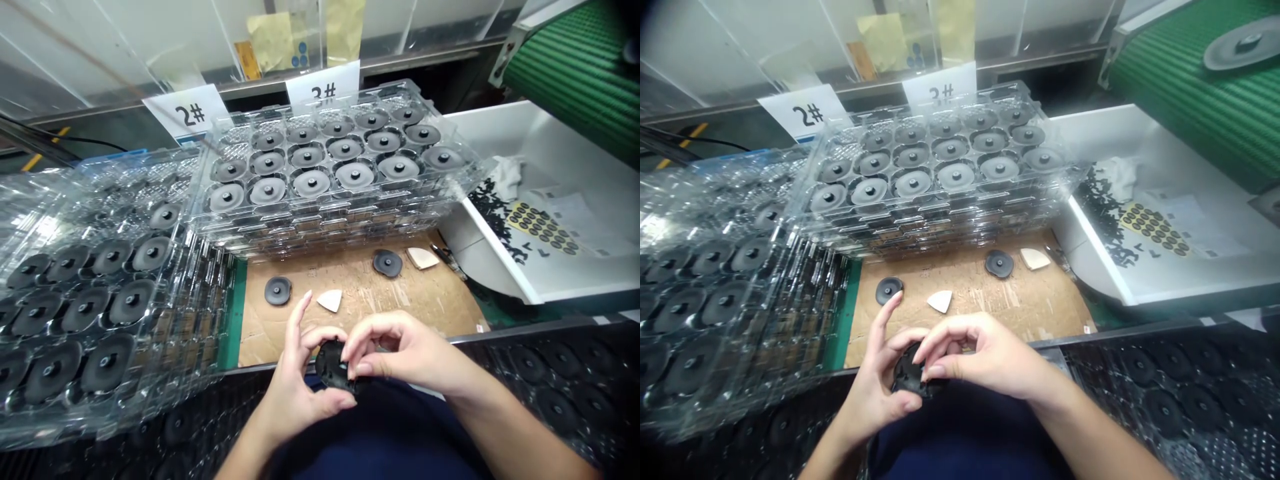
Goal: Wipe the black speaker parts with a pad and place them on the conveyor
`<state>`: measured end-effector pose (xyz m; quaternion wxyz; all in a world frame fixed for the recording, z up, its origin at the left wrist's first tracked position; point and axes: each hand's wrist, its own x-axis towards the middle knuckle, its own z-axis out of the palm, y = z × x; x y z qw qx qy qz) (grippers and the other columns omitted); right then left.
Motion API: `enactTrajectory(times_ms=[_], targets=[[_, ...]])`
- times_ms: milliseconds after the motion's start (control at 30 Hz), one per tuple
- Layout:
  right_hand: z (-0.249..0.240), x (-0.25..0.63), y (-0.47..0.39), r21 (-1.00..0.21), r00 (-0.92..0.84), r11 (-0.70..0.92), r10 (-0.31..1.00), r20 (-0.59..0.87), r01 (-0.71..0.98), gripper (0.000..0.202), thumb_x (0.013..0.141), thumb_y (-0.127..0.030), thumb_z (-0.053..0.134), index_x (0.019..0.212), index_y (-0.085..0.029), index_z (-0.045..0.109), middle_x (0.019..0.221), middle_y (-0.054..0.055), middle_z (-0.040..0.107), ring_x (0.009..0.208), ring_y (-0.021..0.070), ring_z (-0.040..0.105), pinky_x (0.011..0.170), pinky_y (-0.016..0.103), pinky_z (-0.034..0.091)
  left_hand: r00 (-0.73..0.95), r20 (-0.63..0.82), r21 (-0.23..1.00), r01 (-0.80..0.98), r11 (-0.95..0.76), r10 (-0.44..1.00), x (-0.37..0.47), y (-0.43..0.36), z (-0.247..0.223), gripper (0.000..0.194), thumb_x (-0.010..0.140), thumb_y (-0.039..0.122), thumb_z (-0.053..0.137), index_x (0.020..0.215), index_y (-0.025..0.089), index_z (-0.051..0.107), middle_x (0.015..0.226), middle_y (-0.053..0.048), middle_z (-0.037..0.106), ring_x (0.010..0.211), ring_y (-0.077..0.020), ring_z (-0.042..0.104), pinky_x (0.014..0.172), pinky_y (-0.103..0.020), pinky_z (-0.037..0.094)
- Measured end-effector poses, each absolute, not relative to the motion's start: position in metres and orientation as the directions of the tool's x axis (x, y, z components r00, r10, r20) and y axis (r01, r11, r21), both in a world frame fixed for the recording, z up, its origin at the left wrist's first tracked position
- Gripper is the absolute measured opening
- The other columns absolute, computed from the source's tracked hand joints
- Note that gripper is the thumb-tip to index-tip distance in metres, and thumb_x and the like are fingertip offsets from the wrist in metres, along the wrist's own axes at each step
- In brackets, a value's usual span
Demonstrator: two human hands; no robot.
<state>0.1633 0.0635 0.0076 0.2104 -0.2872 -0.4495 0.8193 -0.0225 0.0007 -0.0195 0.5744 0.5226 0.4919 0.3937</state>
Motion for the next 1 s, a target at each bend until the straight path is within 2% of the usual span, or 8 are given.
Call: enactTrajectory(times_ms=[133, 300, 600, 667, 733, 800, 900, 1000], targets=[[0.006, 0.168, 0.063, -0.851, -0.742, -0.513, 0.611, -0.274, -0.108, 0.015, 0.071, -0.014, 0.071, 0.085, -0.02, 0.069, 0.076, -0.003, 0.067, 0.071, 0.006, 0.061, 0.068, 0.015, 0.048, 0.276, -0.186, 0.982, 0.009, 0.191, 0.943, -0.018, 0.002, -0.021, 0.091, 0.06, 0.054, 0.069, 0.134, 0.027, 0.023, 0.126, -0.012, 0.047, 0.106, -0.0274, 0.054, 0.095, -0.039, 0.036], [0.002, 0.177, 0.062, -0.867, -0.737, -0.491, 0.614, -0.281, -0.079, 0.005, 0.071, -0.016, 0.071, 0.076, -0.017, 0.069, 0.074, -0.001, 0.068, 0.07, 0.0077, 0.061, 0.068, 0.017, 0.048, 0.303, -0.217, 0.97, -0.041, 0.24, 0.928, -0.009, 0.007, -0.021, 0.115, 0.057, 0.05, 0.073, 0.138, 0.029, -0.005, 0.103, -0.006, 0.062, 0.104, -0.0271, 0.056, 0.094, -0.042, 0.035], [-0.022, 0.198, 0.056, -0.835, -0.634, -0.539, 0.686, -0.357, -0.113, 0.011, 0.067, -0.019, 0.075, 0.076, -0.018, 0.069, 0.072, -0.001, 0.068, 0.067, 0.0084, 0.064, 0.065, 0.016, 0.048, 0.263, -0.084, 0.995, 0.079, 0.065, 0.961, 0.005, 0.013, -0.025, 0.111, 0.058, 0.039, 0.077, 0.137, 0.036, -0.001, 0.117, -0.004, 0.057, 0.111, -0.0244, 0.05, 0.099, -0.042, 0.03], [-0.028, 0.203, 0.056, -0.867, -0.59, -0.496, 0.716, -0.375, -0.051, 0.014, 0.067, -0.025, 0.075, 0.076, -0.018, 0.068, 0.073, 0.0, 0.068, 0.069, 0.0114, 0.064, 0.066, 0.02, 0.05, 0.277, -0.085, 0.988, 0.145, 0.045, 0.957, 0.007, 0.019, -0.024, 0.102, 0.057, 0.034, 0.079, 0.136, 0.036, 0.014, 0.12, -0.004, 0.056, 0.112, -0.0235, 0.048, 0.099, -0.039, 0.029], [-0.038, 0.207, 0.059, -0.908, -0.543, -0.417, 0.756, -0.365, 0.029, 0.019, 0.07, -0.033, 0.071, 0.078, -0.017, 0.067, 0.07, 0.002, 0.066, 0.067, 0.0138, 0.064, 0.064, 0.023, 0.05, 0.33, -0.202, 0.966, 0.22, 0.133, 0.922, 0.008, 0.023, -0.022, 0.077, 0.05, 0.032, 0.082, 0.119, 0.029, 0.048, 0.111, -0.004, 0.06, 0.103, -0.0232, 0.053, 0.092, -0.034, 0.035], [-0.051, 0.21, 0.064, -0.939, -0.504, -0.332, 0.799, -0.329, 0.087, 0.021, 0.075, -0.038, 0.064, 0.08, -0.017, 0.066, 0.066, 0.002, 0.063, 0.064, 0.0145, 0.061, 0.061, 0.025, 0.05, 0.354, -0.385, 0.915, 0.271, 0.301, 0.852, 0.007, 0.024, -0.021, 0.039, 0.049, 0.037, 0.081, 0.079, 0.018, 0.065, 0.079, -0.002, 0.064, 0.078, -0.0189, 0.057, 0.073, -0.028, 0.04], [-0.077, 0.208, 0.077, -0.968, -0.455, -0.184, 0.856, -0.243, 0.171, 0.018, 0.078, -0.034, 0.059, 0.085, -0.019, 0.066, 0.078, 0.004, 0.062, 0.06, 0.0136, 0.056, 0.057, 0.026, 0.047, 0.259, -0.541, 0.839, 0.231, 0.493, 0.8, -0.001, 0.021, -0.018, 0.044, 0.063, 0.054, 0.066, 0.05, 0.015, 0.051, 0.047, 0.005, 0.043, 0.048, -0.0097, 0.041, 0.048, -0.023, 0.032], [-0.105, 0.199, 0.088, -0.949, -0.405, 0.028, 0.908, -0.108, 0.314, 0.018, 0.077, -0.033, 0.058, 0.088, -0.022, 0.067, 0.082, 0.005, 0.063, 0.054, 0.015, 0.054, 0.052, 0.028, 0.046, 0.097, -0.566, 0.821, 0.16, 0.548, 0.819, -0.021, 0.019, 0.001, 0.047, 0.077, 0.058, 0.046, 0.059, 0.015, 0.05, 0.053, 0.003, 0.046, 0.048, -0.0091, 0.041, 0.048, -0.022, 0.034]])
